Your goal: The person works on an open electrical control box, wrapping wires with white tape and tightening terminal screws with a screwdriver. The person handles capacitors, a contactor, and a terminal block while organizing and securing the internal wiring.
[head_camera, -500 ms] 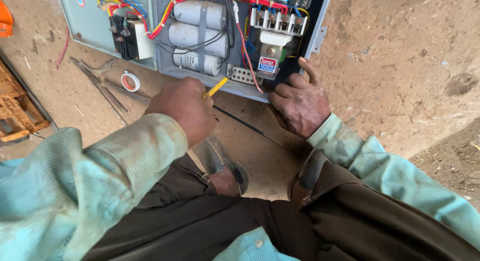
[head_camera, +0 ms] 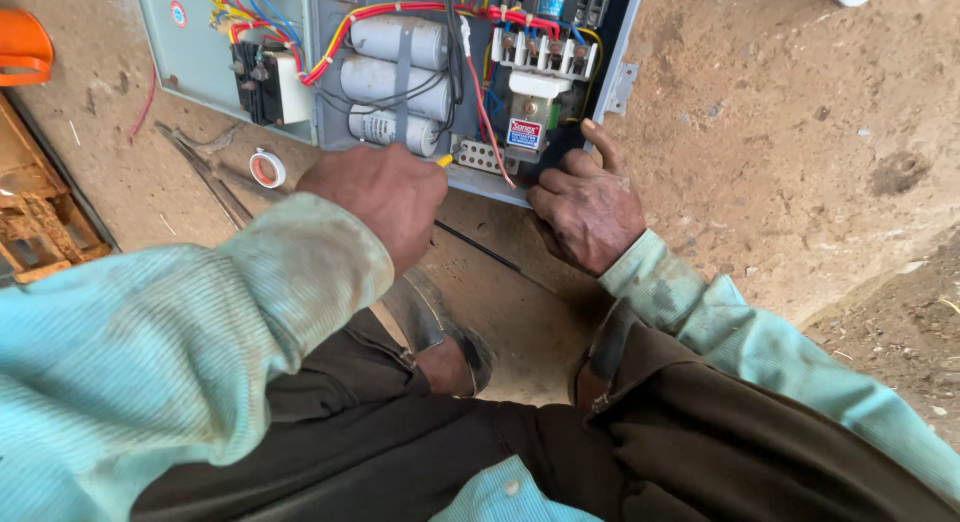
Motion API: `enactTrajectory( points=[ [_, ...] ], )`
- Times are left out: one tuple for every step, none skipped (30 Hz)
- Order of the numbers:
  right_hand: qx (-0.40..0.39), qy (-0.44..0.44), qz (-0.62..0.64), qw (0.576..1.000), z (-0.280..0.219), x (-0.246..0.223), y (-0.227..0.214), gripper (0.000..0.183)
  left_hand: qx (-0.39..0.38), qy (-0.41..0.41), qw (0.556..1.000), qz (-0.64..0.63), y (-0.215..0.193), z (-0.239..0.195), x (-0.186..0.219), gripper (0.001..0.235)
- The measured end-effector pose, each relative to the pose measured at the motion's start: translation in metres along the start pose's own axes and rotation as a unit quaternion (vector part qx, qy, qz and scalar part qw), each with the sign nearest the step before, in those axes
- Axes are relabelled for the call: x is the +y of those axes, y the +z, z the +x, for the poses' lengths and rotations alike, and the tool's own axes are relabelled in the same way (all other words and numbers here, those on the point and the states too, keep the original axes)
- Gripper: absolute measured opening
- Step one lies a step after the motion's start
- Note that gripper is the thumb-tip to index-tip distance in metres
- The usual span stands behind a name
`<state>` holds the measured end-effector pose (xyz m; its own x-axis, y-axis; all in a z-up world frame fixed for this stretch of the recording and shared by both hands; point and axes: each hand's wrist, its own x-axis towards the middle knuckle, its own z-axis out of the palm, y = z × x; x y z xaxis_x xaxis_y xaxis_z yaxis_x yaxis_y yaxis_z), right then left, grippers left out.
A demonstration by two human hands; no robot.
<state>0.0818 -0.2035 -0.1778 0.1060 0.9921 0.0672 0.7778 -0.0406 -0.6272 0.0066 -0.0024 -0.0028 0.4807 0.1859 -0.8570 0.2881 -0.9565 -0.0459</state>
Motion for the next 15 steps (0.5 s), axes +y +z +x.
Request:
enactTrajectory(
  points=[
    [0.003,0.001,0.001,1.0,-0.001,0.0,0.0,0.015,-0.01,0.007,1.0,0.017,0.001,-0.003,0.001,0.02],
    [-0.007,-0.004,0.002,1.0,-0.002,-0.001,0.0,0.014,-0.02,0.015,0.999,0.035,0.001,-0.007,0.002,0.021],
    [-0.013,-0.004,0.001,1.0,-0.001,0.0,0.0,0.013,-0.028,0.024,0.998,0.057,0.0,-0.008,0.002,0.023],
    [-0.019,-0.005,0.0,1.0,0.001,0.002,-0.001,0.012,-0.027,0.049,0.993,0.106,-0.002,-0.008,0.002,0.022],
    [-0.015,-0.004,-0.002,1.0,0.001,0.002,-0.001,0.012,-0.029,0.074,0.985,0.152,-0.001,-0.009,0.003,0.021],
    [-0.011,-0.004,-0.004,1.0,0.0,0.001,-0.001,0.013,-0.031,0.098,0.975,0.199,0.0,-0.009,0.002,0.021],
    [-0.008,-0.007,-0.003,1.0,0.001,0.0,-0.001,0.014,-0.047,0.118,0.968,0.215,0.002,-0.01,0.003,0.02],
    [-0.01,-0.001,-0.001,1.0,0.002,-0.002,-0.002,0.014,-0.063,0.138,0.961,0.231,0.004,-0.008,0.004,0.019],
    [-0.013,0.007,0.0,1.0,0.002,-0.003,-0.003,0.013,-0.078,0.159,0.952,0.248,0.006,-0.006,0.003,0.018],
    [-0.015,0.014,0.0,1.0,0.003,-0.004,-0.004,0.013,-0.07,0.146,0.964,0.213,0.007,-0.004,0.001,0.018],
    [-0.02,0.015,0.002,1.0,0.001,-0.004,-0.005,0.015,-0.064,0.136,0.973,0.175,0.01,-0.003,0.003,0.018],
    [-0.024,0.016,0.004,1.0,-0.001,-0.004,-0.006,0.018,-0.058,0.126,0.981,0.137,0.012,-0.004,0.003,0.018],
    [-0.023,0.013,0.007,1.0,0.002,-0.005,-0.008,0.02,-0.043,0.119,0.983,0.133,0.011,-0.006,0.001,0.019],
    [-0.033,0.011,0.011,0.999,0.004,-0.007,-0.009,0.019,-0.027,0.112,0.985,0.129,0.01,-0.01,-0.003,0.023],
    [-0.041,0.015,0.01,0.999,0.006,-0.007,-0.011,0.018,-0.007,0.111,0.985,0.129,0.008,-0.008,-0.006,0.027]
  ],
)
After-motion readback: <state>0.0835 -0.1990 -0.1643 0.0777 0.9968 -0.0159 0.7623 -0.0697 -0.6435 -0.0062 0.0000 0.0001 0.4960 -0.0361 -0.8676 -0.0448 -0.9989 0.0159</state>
